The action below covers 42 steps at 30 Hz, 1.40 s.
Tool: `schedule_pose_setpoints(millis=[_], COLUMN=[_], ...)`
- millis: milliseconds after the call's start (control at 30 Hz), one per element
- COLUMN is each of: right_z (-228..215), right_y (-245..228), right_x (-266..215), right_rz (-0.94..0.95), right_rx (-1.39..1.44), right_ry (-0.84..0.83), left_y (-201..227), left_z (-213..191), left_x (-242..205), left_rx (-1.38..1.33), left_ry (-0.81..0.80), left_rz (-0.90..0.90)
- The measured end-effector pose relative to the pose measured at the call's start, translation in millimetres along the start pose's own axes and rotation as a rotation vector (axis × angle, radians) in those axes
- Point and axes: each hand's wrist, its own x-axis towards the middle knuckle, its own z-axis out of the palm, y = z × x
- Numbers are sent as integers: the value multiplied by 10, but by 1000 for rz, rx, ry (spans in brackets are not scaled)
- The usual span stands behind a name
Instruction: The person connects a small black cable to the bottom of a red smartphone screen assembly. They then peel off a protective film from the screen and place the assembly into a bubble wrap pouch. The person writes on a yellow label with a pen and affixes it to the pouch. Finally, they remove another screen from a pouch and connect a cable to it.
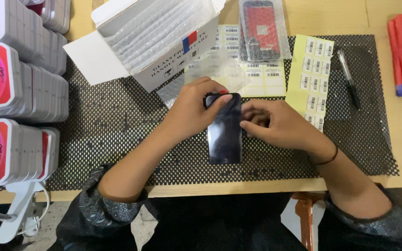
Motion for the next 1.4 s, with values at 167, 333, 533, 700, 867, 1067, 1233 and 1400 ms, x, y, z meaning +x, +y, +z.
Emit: schedule_pose_setpoints(millis=[167,333,533,700,867,1067,1233,1400], right_z=[-241,-356,-282,-277,348,952,1182,1360], right_y=[-155,-32,54,119,-8,223,240,325], right_x=[-79,-139,-169,-329,-626,-898,-994,-995], right_rz=[-43,189,231,54,-490,-679,-690,-642], right_rx=[-510,-799,-743,-689,-833,-1009,-1051,-1080], right_ry=[174,9,-9,59,416,471,539,719], left_y=[-95,-153,-139,-239,-363,-378,-372,-230], left_z=[49,56,74,123,236,289,331,269], left_x=[-1,17,-27,-62,-62,-63,-99,-136], left_rx=[19,50,236,320,496,606,739,740], left_ry=[2,-50,-44,-35,-56,-42,-50,46], left_rz=[-64,-72,26,91,209,250,292,343])
